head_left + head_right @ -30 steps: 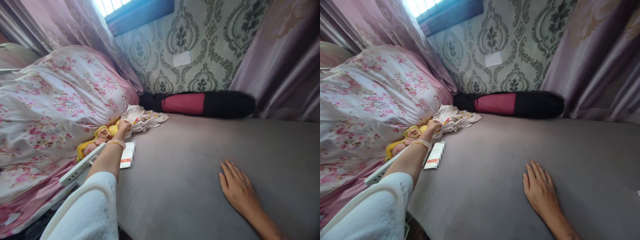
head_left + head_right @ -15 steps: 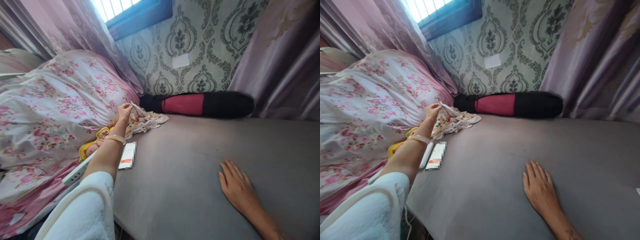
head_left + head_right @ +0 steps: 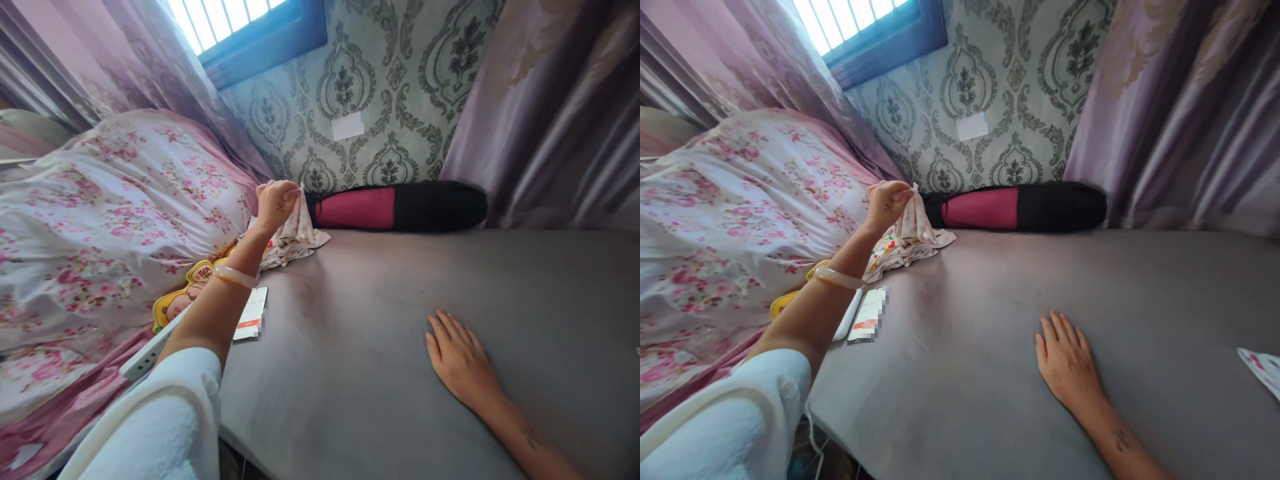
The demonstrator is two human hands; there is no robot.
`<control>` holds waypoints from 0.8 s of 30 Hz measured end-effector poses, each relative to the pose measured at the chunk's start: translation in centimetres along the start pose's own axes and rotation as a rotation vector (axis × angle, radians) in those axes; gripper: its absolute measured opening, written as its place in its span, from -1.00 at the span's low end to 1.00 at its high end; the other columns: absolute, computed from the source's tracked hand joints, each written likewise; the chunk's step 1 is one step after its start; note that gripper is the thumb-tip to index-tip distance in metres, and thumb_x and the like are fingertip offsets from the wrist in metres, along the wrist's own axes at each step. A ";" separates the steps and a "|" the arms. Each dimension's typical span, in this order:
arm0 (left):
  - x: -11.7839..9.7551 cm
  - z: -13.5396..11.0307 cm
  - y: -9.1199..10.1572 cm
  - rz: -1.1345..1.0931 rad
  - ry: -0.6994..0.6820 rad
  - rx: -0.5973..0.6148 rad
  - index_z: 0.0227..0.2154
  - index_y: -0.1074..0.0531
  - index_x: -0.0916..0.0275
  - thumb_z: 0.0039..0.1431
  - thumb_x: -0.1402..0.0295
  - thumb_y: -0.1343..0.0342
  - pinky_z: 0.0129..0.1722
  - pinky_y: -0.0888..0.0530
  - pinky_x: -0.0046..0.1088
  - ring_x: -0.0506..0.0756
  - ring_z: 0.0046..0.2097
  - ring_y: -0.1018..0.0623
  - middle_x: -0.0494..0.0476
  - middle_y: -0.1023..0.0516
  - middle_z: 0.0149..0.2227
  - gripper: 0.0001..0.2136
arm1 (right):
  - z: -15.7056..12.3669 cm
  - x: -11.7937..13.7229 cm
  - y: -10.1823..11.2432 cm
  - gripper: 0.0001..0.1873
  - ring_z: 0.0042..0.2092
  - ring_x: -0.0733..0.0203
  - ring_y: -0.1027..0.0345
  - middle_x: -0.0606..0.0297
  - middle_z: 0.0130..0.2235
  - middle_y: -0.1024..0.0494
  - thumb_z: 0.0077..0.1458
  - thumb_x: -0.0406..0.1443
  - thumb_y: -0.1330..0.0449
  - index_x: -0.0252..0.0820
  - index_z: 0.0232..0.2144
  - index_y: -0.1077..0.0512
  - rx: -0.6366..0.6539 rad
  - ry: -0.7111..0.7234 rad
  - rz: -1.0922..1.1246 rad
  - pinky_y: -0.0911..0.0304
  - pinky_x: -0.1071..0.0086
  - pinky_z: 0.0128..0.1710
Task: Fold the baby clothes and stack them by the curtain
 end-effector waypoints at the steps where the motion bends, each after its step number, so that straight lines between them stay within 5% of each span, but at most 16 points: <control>1: -1.1 0.3 0.0 -0.037 -0.010 0.023 -0.30 -0.55 0.18 0.12 0.28 -0.10 -0.03 -0.31 -0.32 0.14 -0.14 -0.49 0.11 -0.58 -0.30 -0.83 | 0.0 0.0 0.1 -0.53 0.18 -0.12 -0.26 -0.09 0.14 -0.42 0.30 -0.27 0.14 -0.42 0.04 -0.41 0.002 -0.003 0.006 -0.16 0.01 0.16; 8: -7.9 1.8 -2.0 -0.439 0.116 0.065 -0.30 -0.48 0.26 0.03 0.39 -0.11 -0.27 -0.41 -0.45 0.05 -0.32 -0.48 0.04 -0.47 -0.45 -0.84 | 0.1 0.2 0.4 -0.53 0.18 -0.13 -0.26 -0.07 0.15 -0.42 0.30 -0.28 0.15 -0.40 0.03 -0.42 0.016 -0.012 0.006 -0.18 -0.03 0.15; 12: -11.5 1.3 -3.5 -0.766 0.285 0.144 -0.17 -0.44 0.24 0.02 0.45 -0.11 -0.38 -0.45 -0.46 0.02 -0.42 -0.48 -0.02 -0.42 -0.51 -0.74 | -0.1 0.1 0.2 -0.56 0.18 -0.16 -0.27 -0.11 0.14 -0.42 0.29 -0.28 0.12 -0.40 0.01 -0.43 0.009 -0.015 0.046 -0.17 -0.06 0.15; 17: -16.3 0.0 -3.7 -1.083 0.467 0.281 -0.27 -0.48 0.29 0.01 0.43 -0.13 -0.42 -0.52 -0.49 -0.03 -0.50 -0.47 -0.04 -0.40 -0.56 -0.81 | 0.1 -0.3 0.2 -0.59 0.16 -0.05 -0.31 0.00 0.10 -0.47 0.26 -0.30 0.09 -0.27 0.02 -0.43 0.008 -0.011 0.261 -0.20 -0.01 0.16; 24: -20.5 -1.0 -3.8 -1.340 0.536 0.309 -0.25 -0.47 0.38 0.07 0.39 -0.23 -0.23 -0.58 -0.44 -0.02 -0.38 -0.57 0.04 -0.49 -0.47 -0.80 | 3.2 0.5 4.6 -0.63 -0.03 0.11 -0.48 0.16 -0.05 -0.59 0.22 -0.29 0.04 -0.13 -0.05 -0.48 0.077 -0.170 0.665 -0.36 0.20 0.01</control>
Point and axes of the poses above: each hand's wrist, its own z-axis towards the middle knuckle, its own y-axis out of the back of the hand, x = y × z, the point moved 2 cm from there along z, towards the middle knuckle
